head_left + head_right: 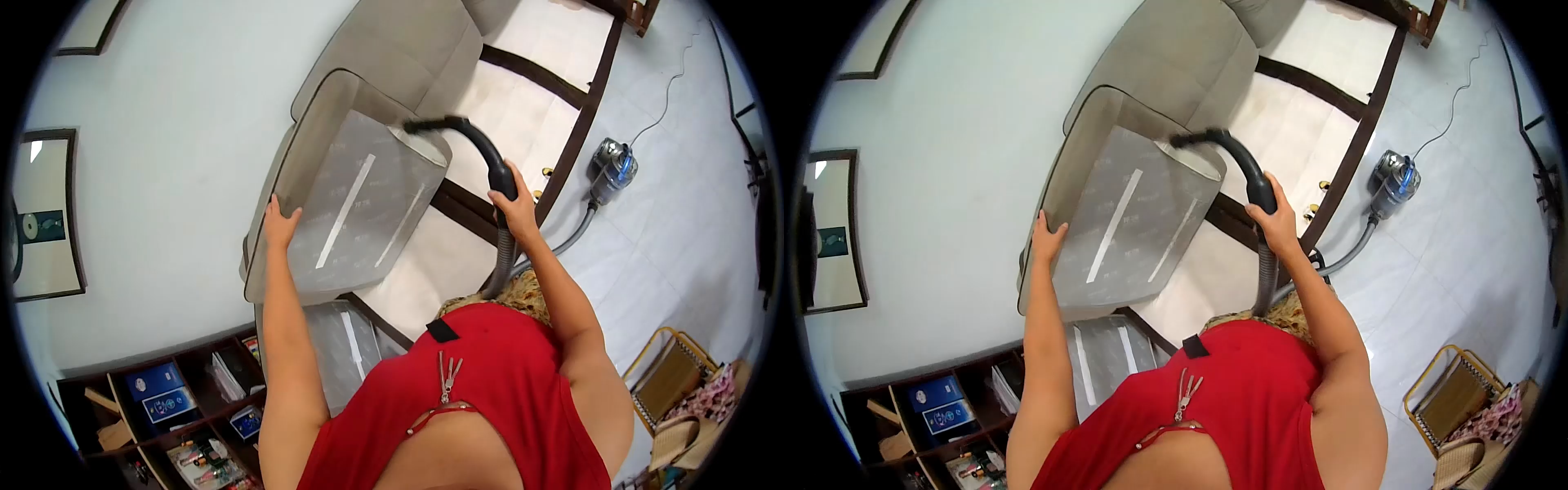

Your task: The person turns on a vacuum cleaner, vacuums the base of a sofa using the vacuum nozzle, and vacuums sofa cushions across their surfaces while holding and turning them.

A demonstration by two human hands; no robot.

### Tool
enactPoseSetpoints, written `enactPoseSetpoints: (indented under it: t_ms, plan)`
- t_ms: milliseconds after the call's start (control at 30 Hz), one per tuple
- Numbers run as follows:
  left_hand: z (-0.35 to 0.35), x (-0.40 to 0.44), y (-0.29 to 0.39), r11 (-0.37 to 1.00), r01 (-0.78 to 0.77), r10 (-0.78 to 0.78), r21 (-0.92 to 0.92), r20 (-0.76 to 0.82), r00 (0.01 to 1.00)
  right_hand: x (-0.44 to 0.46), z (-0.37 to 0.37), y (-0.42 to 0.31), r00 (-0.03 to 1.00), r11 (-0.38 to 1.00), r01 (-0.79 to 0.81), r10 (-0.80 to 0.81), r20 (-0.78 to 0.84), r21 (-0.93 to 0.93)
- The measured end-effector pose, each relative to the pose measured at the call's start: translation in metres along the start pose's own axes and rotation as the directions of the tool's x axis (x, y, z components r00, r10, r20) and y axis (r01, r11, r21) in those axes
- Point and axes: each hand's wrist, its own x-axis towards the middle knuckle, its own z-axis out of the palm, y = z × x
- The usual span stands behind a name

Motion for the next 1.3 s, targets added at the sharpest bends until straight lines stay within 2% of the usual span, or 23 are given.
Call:
enactPoseSetpoints:
  t_ms: [33,100,233,300,400,567,733,867,967,1167,1300]
  plan:
    - [-0.001,-0.005,0.008,0.999,0.036,-0.037,0.034,0.012,0.999,0.001,-0.001,-0.011,0.999,0.996,-0.034,0.032,0.018,0.087]
    - [0.003,-0.001,0.018,0.994,0.064,-0.066,0.089,0.018,0.998,0.022,0.006,-0.035,0.995,0.977,0.068,-0.082,0.064,0.202]
    - [-0.001,0.002,0.042,0.964,0.188,-0.206,0.187,0.083,0.975,0.071,0.013,-0.066,0.982,0.972,0.095,-0.127,0.138,0.215]
    - [-0.001,0.004,0.052,0.949,0.231,-0.259,0.216,0.115,0.959,0.093,0.005,-0.052,0.981,0.955,-0.039,-0.02,0.193,0.296]
    - [-0.004,0.013,0.051,0.941,0.254,-0.292,0.224,0.156,0.943,0.106,-0.02,-0.025,0.965,0.928,-0.145,0.057,0.254,0.344]
    - [-0.003,0.009,0.048,0.932,0.294,-0.333,0.213,0.179,0.926,0.103,-0.054,0.002,0.955,0.926,-0.223,0.145,0.258,0.304]
    - [-0.003,0.003,0.045,0.927,0.313,-0.35,0.206,0.175,0.92,0.105,-0.076,-0.018,0.955,0.952,-0.229,0.179,0.238,0.204]
    - [-0.002,-0.007,0.048,0.931,0.319,-0.349,0.179,0.179,0.92,0.097,-0.072,-0.054,0.949,0.941,-0.12,0.015,0.315,0.317]
    - [-0.004,-0.018,0.049,0.943,0.292,-0.316,0.161,0.156,0.936,0.1,-0.056,-0.065,0.933,0.971,0.041,-0.122,0.338,0.237]
    - [-0.005,-0.024,0.056,0.946,0.287,-0.308,0.154,0.14,0.941,0.104,-0.062,-0.031,0.937,0.948,-0.133,0.025,0.349,0.289]
    - [-0.005,-0.022,0.059,0.926,0.342,-0.365,0.16,0.142,0.92,0.096,-0.071,-0.012,0.945,0.962,-0.127,0.043,0.324,0.243]
